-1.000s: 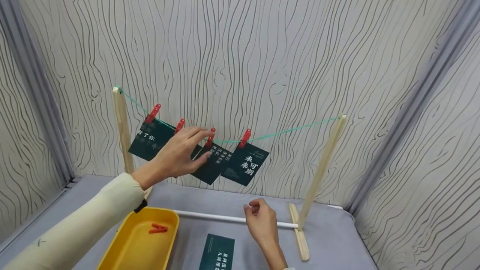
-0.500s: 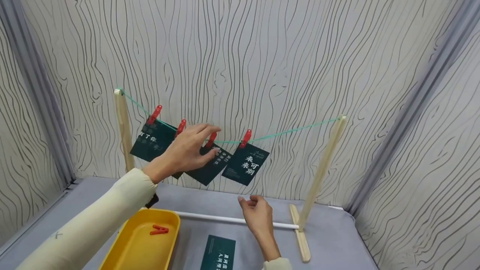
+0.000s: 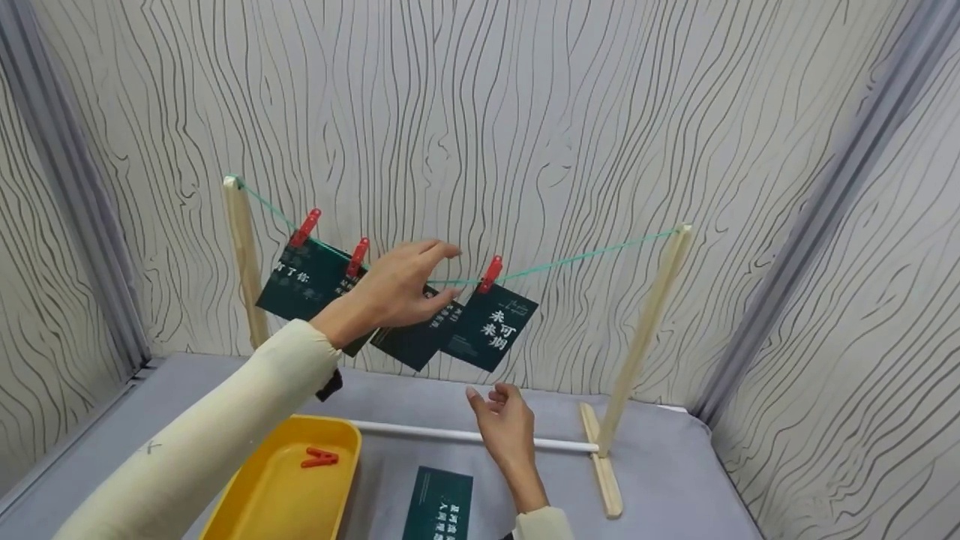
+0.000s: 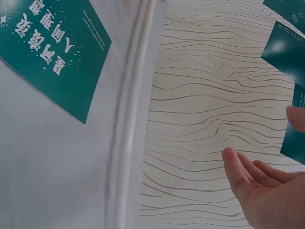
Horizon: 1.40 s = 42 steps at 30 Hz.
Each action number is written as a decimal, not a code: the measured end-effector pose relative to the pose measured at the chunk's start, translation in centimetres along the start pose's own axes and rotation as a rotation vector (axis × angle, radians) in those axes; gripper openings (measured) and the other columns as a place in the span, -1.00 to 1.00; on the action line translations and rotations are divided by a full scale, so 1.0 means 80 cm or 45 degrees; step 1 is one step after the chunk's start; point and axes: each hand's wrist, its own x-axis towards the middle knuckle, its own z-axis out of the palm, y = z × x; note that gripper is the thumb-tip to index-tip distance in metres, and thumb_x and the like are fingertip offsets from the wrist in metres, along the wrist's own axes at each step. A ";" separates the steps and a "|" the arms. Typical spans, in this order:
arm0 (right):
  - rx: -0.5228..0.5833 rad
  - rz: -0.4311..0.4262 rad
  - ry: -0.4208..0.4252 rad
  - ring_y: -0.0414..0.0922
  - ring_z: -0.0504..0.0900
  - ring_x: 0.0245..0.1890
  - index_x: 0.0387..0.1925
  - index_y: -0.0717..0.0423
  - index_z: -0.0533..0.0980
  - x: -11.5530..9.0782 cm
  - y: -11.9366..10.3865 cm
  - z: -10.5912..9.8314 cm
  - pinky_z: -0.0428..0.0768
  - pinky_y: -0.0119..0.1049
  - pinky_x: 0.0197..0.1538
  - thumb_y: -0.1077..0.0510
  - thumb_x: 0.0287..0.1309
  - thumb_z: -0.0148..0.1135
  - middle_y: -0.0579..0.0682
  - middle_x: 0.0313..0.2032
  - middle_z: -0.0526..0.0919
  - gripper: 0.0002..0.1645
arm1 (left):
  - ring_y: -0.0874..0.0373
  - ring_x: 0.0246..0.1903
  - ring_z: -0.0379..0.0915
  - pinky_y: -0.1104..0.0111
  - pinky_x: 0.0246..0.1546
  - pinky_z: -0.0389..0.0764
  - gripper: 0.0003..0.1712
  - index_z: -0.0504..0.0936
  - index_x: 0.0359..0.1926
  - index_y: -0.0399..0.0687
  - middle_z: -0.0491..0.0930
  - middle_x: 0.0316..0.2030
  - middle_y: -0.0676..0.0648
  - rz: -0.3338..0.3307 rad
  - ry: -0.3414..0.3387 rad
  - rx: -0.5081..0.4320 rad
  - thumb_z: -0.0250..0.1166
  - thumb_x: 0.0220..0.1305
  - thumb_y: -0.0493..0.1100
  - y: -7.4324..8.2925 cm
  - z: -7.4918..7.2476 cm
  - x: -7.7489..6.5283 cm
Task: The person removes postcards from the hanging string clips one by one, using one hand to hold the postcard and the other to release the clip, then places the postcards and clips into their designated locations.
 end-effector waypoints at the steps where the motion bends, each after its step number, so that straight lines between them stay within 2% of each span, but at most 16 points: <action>1: 0.005 0.012 0.003 0.14 0.65 0.09 0.23 0.29 0.37 -0.001 0.002 0.000 0.64 -0.05 0.11 -0.22 0.20 0.28 0.27 0.09 0.62 -0.20 | 0.09 0.29 0.42 0.14 0.38 0.38 -0.35 0.37 0.35 0.05 0.49 0.28 0.00 -0.001 -0.015 0.000 0.19 0.33 0.18 0.002 0.001 0.002; 6: 0.084 0.067 0.036 0.18 0.60 0.15 0.31 0.23 0.25 -0.002 0.010 0.001 0.63 -0.03 0.13 -0.23 0.18 0.30 0.29 0.22 0.48 -0.11 | 0.09 0.26 0.45 0.15 0.35 0.43 -0.37 0.38 0.34 0.03 0.51 0.26 0.00 0.020 -0.088 0.019 0.19 0.34 0.17 0.009 0.005 0.009; 11: 0.207 0.027 0.051 0.16 0.58 0.18 0.30 0.25 0.25 0.004 0.008 0.003 0.61 -0.05 0.17 -0.11 0.18 0.34 0.27 0.21 0.49 -0.17 | 0.09 0.21 0.50 0.15 0.31 0.48 -0.36 0.38 0.33 0.03 0.55 0.23 0.00 0.026 -0.151 0.063 0.18 0.34 0.19 0.013 0.008 0.017; 18: 0.304 -0.024 0.058 0.12 0.59 0.16 0.27 0.28 0.26 0.022 -0.008 0.008 0.62 -0.08 0.16 -0.06 0.14 0.39 0.28 0.18 0.52 -0.17 | 0.07 0.18 0.53 0.12 0.31 0.46 -0.33 0.40 0.32 0.00 0.58 0.20 -0.03 -0.010 -0.174 0.091 0.18 0.32 0.24 0.017 0.002 0.033; 23: 0.360 -0.023 0.043 0.14 0.60 0.15 0.26 0.29 0.25 0.029 -0.014 0.013 0.62 -0.07 0.16 -0.07 0.14 0.39 0.31 0.16 0.52 -0.17 | 0.04 0.08 0.60 0.17 0.19 0.57 -0.27 0.41 0.30 -0.05 0.61 0.14 -0.05 -0.006 -0.196 0.131 0.17 0.31 0.30 0.020 -0.001 0.043; 27: 0.412 0.008 0.029 0.15 0.59 0.17 0.28 0.30 0.23 0.031 -0.010 0.014 0.63 -0.10 0.14 -0.07 0.15 0.38 0.33 0.17 0.52 -0.15 | 0.06 0.00 0.62 0.20 0.07 0.64 -0.28 0.44 0.27 -0.07 0.64 0.07 -0.05 -0.039 -0.214 0.070 0.19 0.30 0.30 0.022 0.000 0.049; 30: 0.518 0.080 -0.001 0.10 0.60 0.17 0.32 0.30 0.19 0.033 -0.007 0.012 0.63 -0.12 0.16 -0.10 0.15 0.38 0.33 0.21 0.49 -0.09 | 0.09 -0.05 0.61 0.22 0.02 0.66 -0.30 0.45 0.25 -0.06 0.65 0.02 -0.03 -0.068 -0.220 0.011 0.21 0.28 0.29 0.022 0.000 0.052; 33: 0.725 0.171 -0.066 0.04 0.59 0.18 0.36 0.32 0.12 0.036 -0.004 0.009 0.58 -0.11 0.23 -0.10 0.17 0.36 0.31 0.27 0.43 -0.04 | 0.11 -0.13 0.61 0.24 -0.01 0.66 -0.31 0.48 0.22 -0.05 0.66 -0.04 -0.02 -0.090 -0.221 0.012 0.22 0.26 0.30 0.022 0.000 0.055; 36: 0.904 0.210 -0.137 0.05 0.56 0.23 0.38 0.33 0.07 0.039 -0.003 0.005 0.51 -0.07 0.31 -0.06 0.21 0.32 0.29 0.32 0.34 -0.04 | 0.13 -0.20 0.59 0.25 -0.03 0.67 -0.32 0.51 0.18 -0.04 0.68 -0.08 -0.02 -0.114 -0.211 0.028 0.24 0.24 0.31 0.022 -0.002 0.058; 39: 0.957 0.199 -0.167 0.07 0.52 0.27 0.37 0.31 0.08 0.042 -0.004 0.002 0.47 -0.04 0.35 -0.02 0.23 0.31 0.24 0.32 0.30 -0.10 | 0.14 -0.23 0.58 0.27 -0.05 0.67 -0.33 0.53 0.15 -0.04 0.68 -0.11 -0.01 -0.119 -0.212 0.035 0.26 0.22 0.31 0.024 -0.002 0.062; 42: 0.950 0.177 -0.170 0.06 0.51 0.25 0.36 0.30 0.12 0.044 -0.005 0.001 0.43 -0.01 0.38 -0.01 0.25 0.29 0.21 0.30 0.29 -0.15 | 0.15 -0.28 0.56 0.29 -0.13 0.67 -0.36 0.54 0.08 -0.03 0.67 -0.17 0.01 -0.093 -0.236 0.098 0.24 0.22 0.34 0.028 0.001 0.064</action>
